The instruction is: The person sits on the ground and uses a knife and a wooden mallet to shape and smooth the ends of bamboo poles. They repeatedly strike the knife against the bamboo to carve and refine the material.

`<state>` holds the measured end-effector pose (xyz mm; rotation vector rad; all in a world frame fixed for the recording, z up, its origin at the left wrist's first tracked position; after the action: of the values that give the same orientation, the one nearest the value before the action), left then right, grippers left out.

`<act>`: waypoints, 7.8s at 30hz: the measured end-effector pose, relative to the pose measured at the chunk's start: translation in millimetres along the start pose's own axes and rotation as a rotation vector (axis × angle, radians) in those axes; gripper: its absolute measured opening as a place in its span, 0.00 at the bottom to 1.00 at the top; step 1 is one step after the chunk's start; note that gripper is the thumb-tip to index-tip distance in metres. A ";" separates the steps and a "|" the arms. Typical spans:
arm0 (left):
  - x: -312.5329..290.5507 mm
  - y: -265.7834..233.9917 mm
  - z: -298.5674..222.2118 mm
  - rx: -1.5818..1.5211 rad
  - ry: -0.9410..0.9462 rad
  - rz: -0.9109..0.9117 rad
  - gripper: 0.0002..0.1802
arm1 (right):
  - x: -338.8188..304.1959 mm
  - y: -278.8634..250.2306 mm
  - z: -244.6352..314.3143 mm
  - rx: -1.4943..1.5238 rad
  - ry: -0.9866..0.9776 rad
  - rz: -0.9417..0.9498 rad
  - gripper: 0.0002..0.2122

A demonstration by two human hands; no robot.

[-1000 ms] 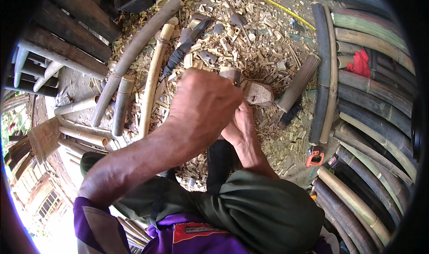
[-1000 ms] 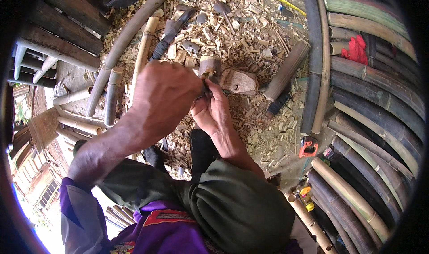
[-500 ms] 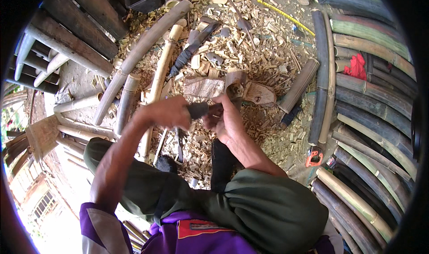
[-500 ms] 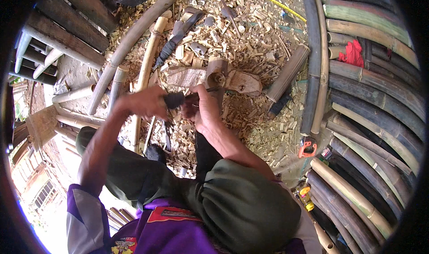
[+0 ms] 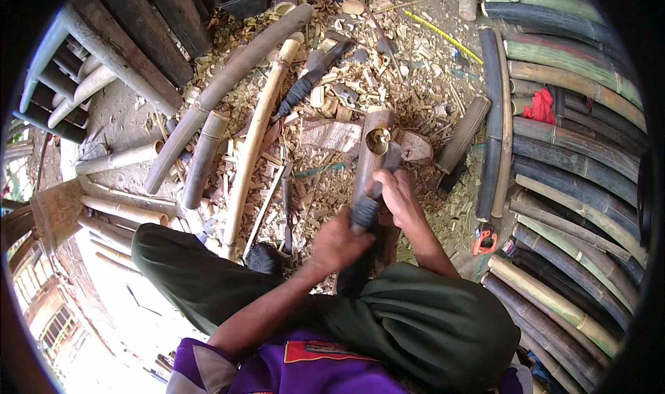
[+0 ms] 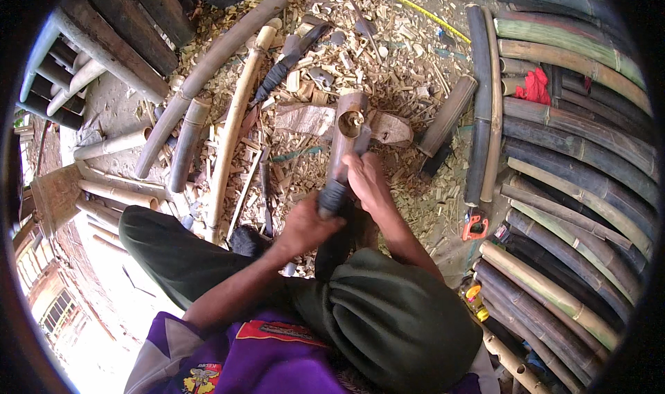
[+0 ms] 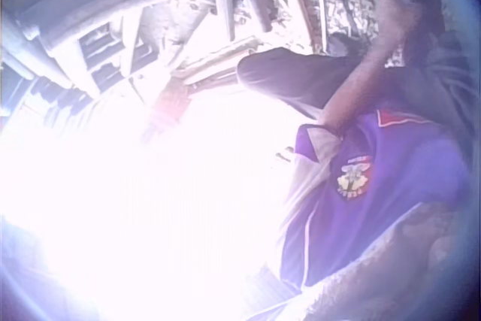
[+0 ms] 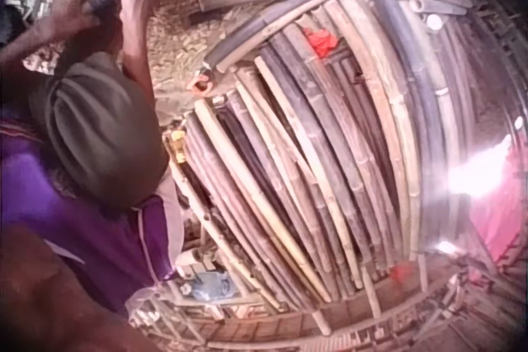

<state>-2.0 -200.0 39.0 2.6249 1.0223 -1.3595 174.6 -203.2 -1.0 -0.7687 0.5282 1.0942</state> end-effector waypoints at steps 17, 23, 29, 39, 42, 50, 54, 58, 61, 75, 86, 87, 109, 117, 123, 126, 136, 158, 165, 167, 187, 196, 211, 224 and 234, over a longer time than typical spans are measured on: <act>44.4 -82.7 -210.3 1.426 0.527 -0.195 0.02 | 23.8 57.0 31.3 1.664 0.292 0.379 0.13; 29.3 -80.0 -145.0 1.169 0.287 0.210 0.13 | -9.6 60.1 12.8 1.493 0.033 0.694 0.12; 7.2 19.3 -168.7 0.655 1.054 0.299 0.36 | -23.4 -46.6 -63.5 -0.353 -0.798 0.056 0.18; 100.2 31.5 -184.8 0.234 0.972 -0.194 0.60 | 49.6 -106.5 68.3 -1.283 -0.934 -0.165 0.19; 97.8 -0.5 -176.1 -0.098 0.889 -0.331 0.59 | 53.0 -69.5 125.4 -1.438 -0.940 -0.089 0.10; 98.7 -54.2 -129.4 0.008 0.667 -0.196 0.56 | 53.1 -49.0 133.7 -1.621 -0.867 0.055 0.04; 111.1 -134.1 24.5 0.315 0.078 -0.377 0.31 | -18.2 -82.1 93.8 -0.910 -0.664 -0.027 0.08; 72.7 -113.6 95.8 0.558 -0.198 -0.246 0.27 | -45.6 -91.9 -68.1 -0.811 -0.565 -0.463 0.11; 57.5 -91.0 108.6 0.542 -0.176 -0.374 0.28 | -61.2 -77.5 -136.5 -0.833 -0.351 -0.512 0.13; 63.8 -68.7 -115.3 -0.426 0.637 -0.167 0.18 | -144.0 -8.5 -247.4 -0.519 -0.115 -0.315 0.31; 76.7 92.2 -167.8 0.788 0.836 0.069 0.19 | -182.5 -66.6 -212.8 0.739 0.050 -0.456 0.39; 77.7 98.0 -169.4 0.764 0.874 0.078 0.19 | -188.8 -78.9 -200.0 0.764 0.103 -0.522 0.39; 59.0 27.1 -160.1 0.410 1.203 -0.043 0.15 | -171.3 -116.8 44.9 -0.145 -0.536 -0.513 0.37; 158.7 8.6 -235.2 -0.010 0.723 0.343 0.14 | -164.0 -141.6 33.2 0.344 -0.586 -0.486 0.48; 176.6 50.3 -238.2 0.340 0.616 0.561 0.13 | -163.5 -187.9 39.4 0.201 -0.674 -0.706 0.46; 222.4 54.4 -208.8 0.322 0.931 0.656 0.10 | -156.3 -183.9 78.9 0.221 -0.736 -0.737 0.46; 148.9 1.7 -205.4 -0.211 0.779 0.592 0.07 | -150.2 -164.2 157.4 -0.085 -0.951 -0.448 0.46; 126.4 -98.3 -101.9 -1.658 0.493 -0.486 0.14 | -157.9 -99.5 224.8 -0.623 -0.893 -0.012 0.46; 128.7 -80.4 -99.4 -1.645 0.498 -0.398 0.11 | -137.2 -53.6 272.6 -0.790 -0.974 0.096 0.48; 119.7 -69.9 -107.1 -1.673 0.542 -0.391 0.11 | -133.3 -39.1 274.8 -0.980 -1.005 0.062 0.49; 74.0 -67.3 -99.4 -1.390 0.624 -0.531 0.09 | -124.6 -39.3 240.8 -1.091 -0.874 0.084 0.44; 75.5 -57.6 -95.4 -1.010 0.653 -0.372 0.11 | -129.8 -52.1 245.5 -1.075 -0.823 0.036 0.49; 80.1 -55.1 -84.8 -0.946 0.624 -0.492 0.09 | -134.9 -44.3 250.2 -1.008 -0.936 0.069 0.48; 94.5 -36.7 -96.2 -0.823 0.596 -0.347 0.30 | -141.0 -36.4 238.5 -1.053 -1.065 0.106 0.48; 93.6 -37.1 -123.0 -0.637 0.745 -0.266 0.24 | -137.5 -55.0 211.5 -0.975 -0.677 0.063 0.50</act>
<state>104.8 -83.7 57.0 2.5112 1.5686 0.0553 175.5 -133.8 247.7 -1.1258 -0.6211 1.5822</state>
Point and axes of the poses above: each hand's wrist, its own x-axis towards the middle knuckle, its own y-axis out of the palm, z = x × y, the point moved 6 cm from there along x, towards the middle knuckle, and after that the axes turned 3 degrees about -z, right-handed, at the moved point
